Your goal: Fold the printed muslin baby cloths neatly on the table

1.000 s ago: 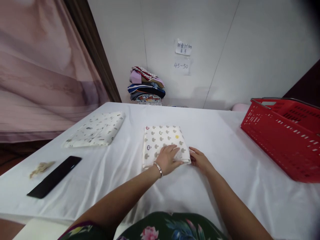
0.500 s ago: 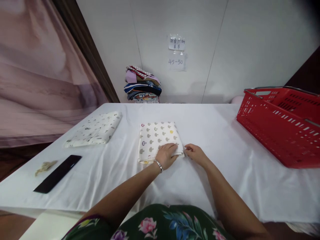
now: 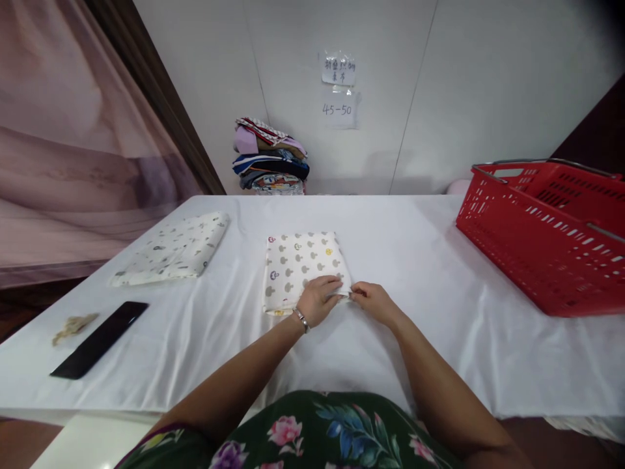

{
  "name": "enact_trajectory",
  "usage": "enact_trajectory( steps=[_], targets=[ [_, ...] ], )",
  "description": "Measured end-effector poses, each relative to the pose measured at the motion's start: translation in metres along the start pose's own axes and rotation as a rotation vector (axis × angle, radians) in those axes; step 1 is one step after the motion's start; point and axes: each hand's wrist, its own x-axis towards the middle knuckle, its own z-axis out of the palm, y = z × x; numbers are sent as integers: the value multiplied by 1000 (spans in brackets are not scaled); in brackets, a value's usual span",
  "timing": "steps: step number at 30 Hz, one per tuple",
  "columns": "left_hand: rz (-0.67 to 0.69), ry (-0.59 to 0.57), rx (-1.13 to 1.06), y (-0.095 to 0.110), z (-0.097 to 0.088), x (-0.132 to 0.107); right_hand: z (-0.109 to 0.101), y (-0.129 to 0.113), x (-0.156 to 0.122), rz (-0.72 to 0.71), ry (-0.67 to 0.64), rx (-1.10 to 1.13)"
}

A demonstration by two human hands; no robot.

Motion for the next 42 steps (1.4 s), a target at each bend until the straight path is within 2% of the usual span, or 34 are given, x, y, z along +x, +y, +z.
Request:
enact_trajectory(
  steps=[5,10,17,22,27,30,32,36,42],
  targets=[
    [25,8,115,5,5,3,3,-1,0,-43,41,-74],
    [48,23,173,9,8,5,1,1,-2,-68,16,-145],
    [19,33,209,11,11,5,1,-3,-3,-83,-33,-136],
    [3,21,206,9,13,6,2,-3,-2,-65,-17,-137],
    [16,-82,170,6,5,12,2,-2,-2,-115,-8,-184],
    [67,-183,185,5,-3,16,1,-5,-2,-119,11,-296],
    [73,-203,210,5,-7,17,2,-7,-2,-109,29,-379],
    [52,-169,224,7,-9,17,4,-9,-2,-106,45,-437],
    [65,53,363,21,-7,3,5,-7,0,-101,58,-326]
  ],
)
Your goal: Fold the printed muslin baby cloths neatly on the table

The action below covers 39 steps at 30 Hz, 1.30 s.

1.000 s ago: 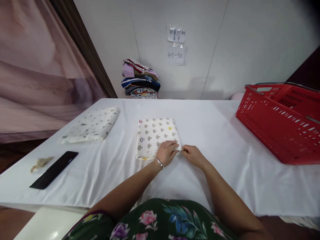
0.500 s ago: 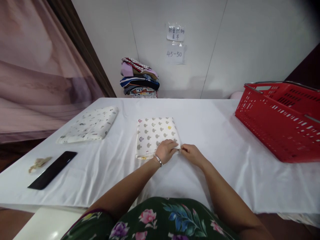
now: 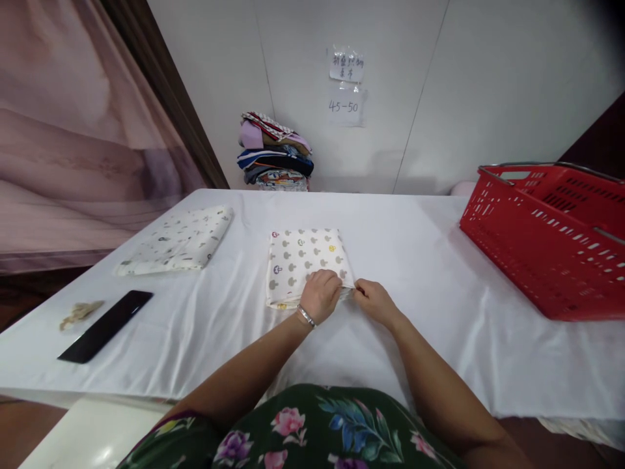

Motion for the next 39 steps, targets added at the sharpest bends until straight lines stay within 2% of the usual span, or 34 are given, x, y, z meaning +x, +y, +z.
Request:
enact_trajectory(
  steps=[2,4,8,11,15,19,23,26,30,34,39],
  targets=[
    [-16,-10,56,8,-1,-8,1,1,0,0,7,26],
    [-62,-67,72,15,0,-14,2,1,0,-4,10,41],
    [-249,-216,14,28,4,-18,2,1,-1,-3,2,49],
    [-396,-285,-13,33,6,-13,2,0,-1,-8,-8,37],
    [-544,-282,-163,34,9,-4,2,-1,-1,-19,-16,11],
    [-634,-256,-359,33,13,3,3,-2,-1,-29,-14,-7],
    [-654,-229,-393,32,17,4,4,-2,-1,-29,-15,-15],
    [-673,-163,-377,31,22,-1,5,-3,-2,12,10,-26],
    [-689,-85,-468,32,27,-13,6,-4,-2,16,24,-69],
    [-636,-118,-494,36,26,-18,5,-4,-2,-31,4,-100],
    [-526,-188,-360,45,20,-17,1,-5,-3,-66,-16,-161]
  ],
)
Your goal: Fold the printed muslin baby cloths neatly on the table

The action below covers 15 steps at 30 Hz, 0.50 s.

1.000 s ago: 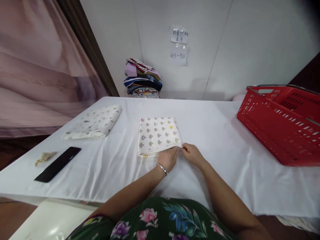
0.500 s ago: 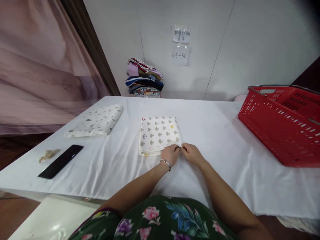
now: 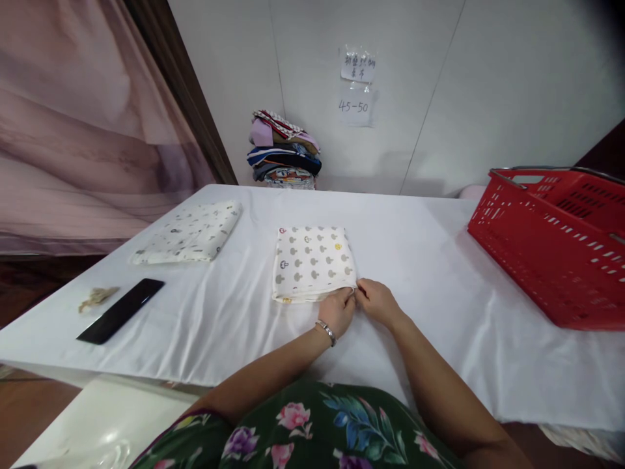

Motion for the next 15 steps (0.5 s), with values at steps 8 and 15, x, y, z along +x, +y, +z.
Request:
enact_trajectory(
  steps=[8,15],
  targets=[
    [-135,-170,-282,3,4,-11,-5,-2,0,3,-55,-9],
    [-388,-221,-839,12,-6,-10,-3,-7,-2,13,3,-17]
  ],
)
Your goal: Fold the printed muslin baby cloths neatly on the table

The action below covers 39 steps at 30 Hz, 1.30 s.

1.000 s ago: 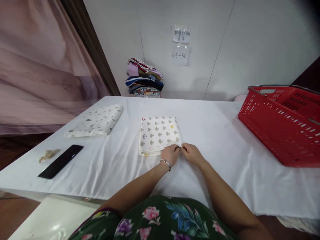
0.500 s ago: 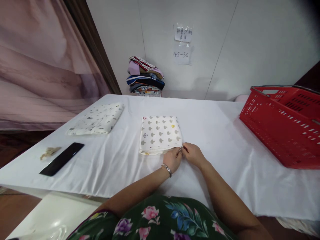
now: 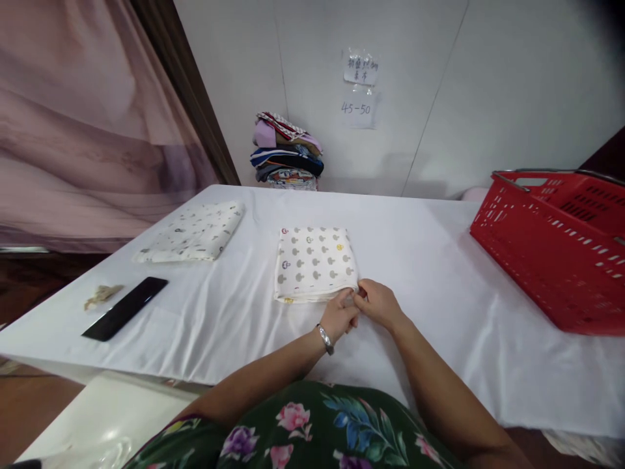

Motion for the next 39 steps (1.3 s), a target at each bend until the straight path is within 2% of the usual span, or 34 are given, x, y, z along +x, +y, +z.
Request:
enact_trajectory(
  steps=[8,11,13,16,19,21,23,26,30,34,39],
  targets=[
    [24,20,13,-4,-10,0,3,-1,-2,44,5,-16],
    [77,18,165,-7,-15,-3,5,-1,-2,68,15,-36],
    [188,52,345,-9,-23,-7,8,-1,-2,79,29,-41],
    [431,223,668,-9,-46,-17,13,-3,-2,97,60,-46],
    [659,431,956,-6,-79,-27,17,-6,-2,142,85,-82],
    [708,519,1093,-6,-99,-31,19,-9,-2,178,103,-103],
    [696,562,1165,-8,-116,-32,20,-12,-2,219,117,-92],
    [684,576,1157,-15,-134,-30,20,-14,-2,249,138,-38],
    [761,561,1080,-23,-149,-24,22,-14,-3,189,188,-40],
    [794,556,1092,-23,-159,-19,27,-11,-2,147,228,-61],
    [827,525,1228,-16,-167,-19,29,-8,-1,135,223,-105]
  ],
)
